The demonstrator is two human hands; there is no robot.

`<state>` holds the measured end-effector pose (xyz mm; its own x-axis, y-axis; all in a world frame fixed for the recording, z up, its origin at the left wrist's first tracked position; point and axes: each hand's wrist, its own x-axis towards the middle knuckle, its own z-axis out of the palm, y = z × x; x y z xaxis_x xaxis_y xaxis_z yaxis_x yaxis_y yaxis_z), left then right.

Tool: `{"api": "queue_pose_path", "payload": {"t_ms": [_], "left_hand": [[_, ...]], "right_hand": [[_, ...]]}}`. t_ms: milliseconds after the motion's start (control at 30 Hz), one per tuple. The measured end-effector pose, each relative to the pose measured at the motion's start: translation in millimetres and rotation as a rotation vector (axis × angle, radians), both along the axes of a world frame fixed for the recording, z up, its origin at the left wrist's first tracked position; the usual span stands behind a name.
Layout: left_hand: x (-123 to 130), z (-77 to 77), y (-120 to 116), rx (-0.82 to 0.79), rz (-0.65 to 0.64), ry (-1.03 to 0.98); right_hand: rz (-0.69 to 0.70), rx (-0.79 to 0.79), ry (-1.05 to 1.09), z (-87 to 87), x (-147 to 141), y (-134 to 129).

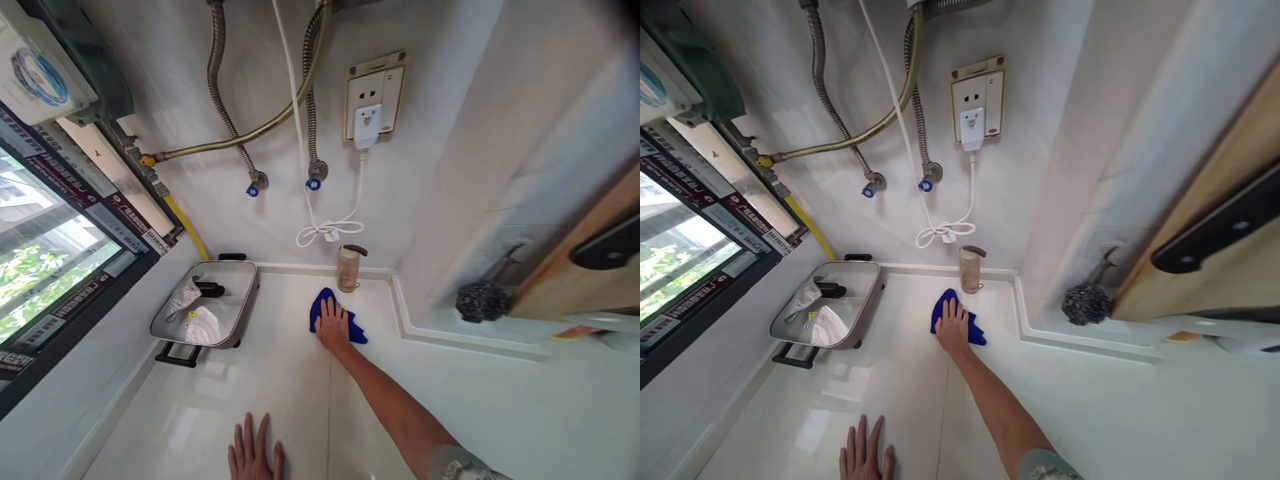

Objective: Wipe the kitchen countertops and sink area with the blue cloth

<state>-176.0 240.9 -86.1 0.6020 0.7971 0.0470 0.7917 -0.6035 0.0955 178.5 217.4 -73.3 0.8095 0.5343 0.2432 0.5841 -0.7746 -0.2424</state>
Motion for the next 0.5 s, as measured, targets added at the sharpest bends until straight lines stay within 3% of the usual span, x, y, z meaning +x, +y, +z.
{"api": "queue_pose_path", "payload": {"t_ms": [200, 333, 500], "left_hand": [[5, 21.1, -2, -0.08, -0.009, -0.019], [8, 31.3, -5, -0.101, -0.009, -0.033], [11, 32.8, -5, -0.072, -0.002, -0.052]], "right_hand": [[0.122, -0.009, -0.001, -2.3, -20, -67], [0.106, -0.015, -0.014, -1.1, -20, -125], [0.062, -0.029, -0.044, -2.4, -33, -193]]}}
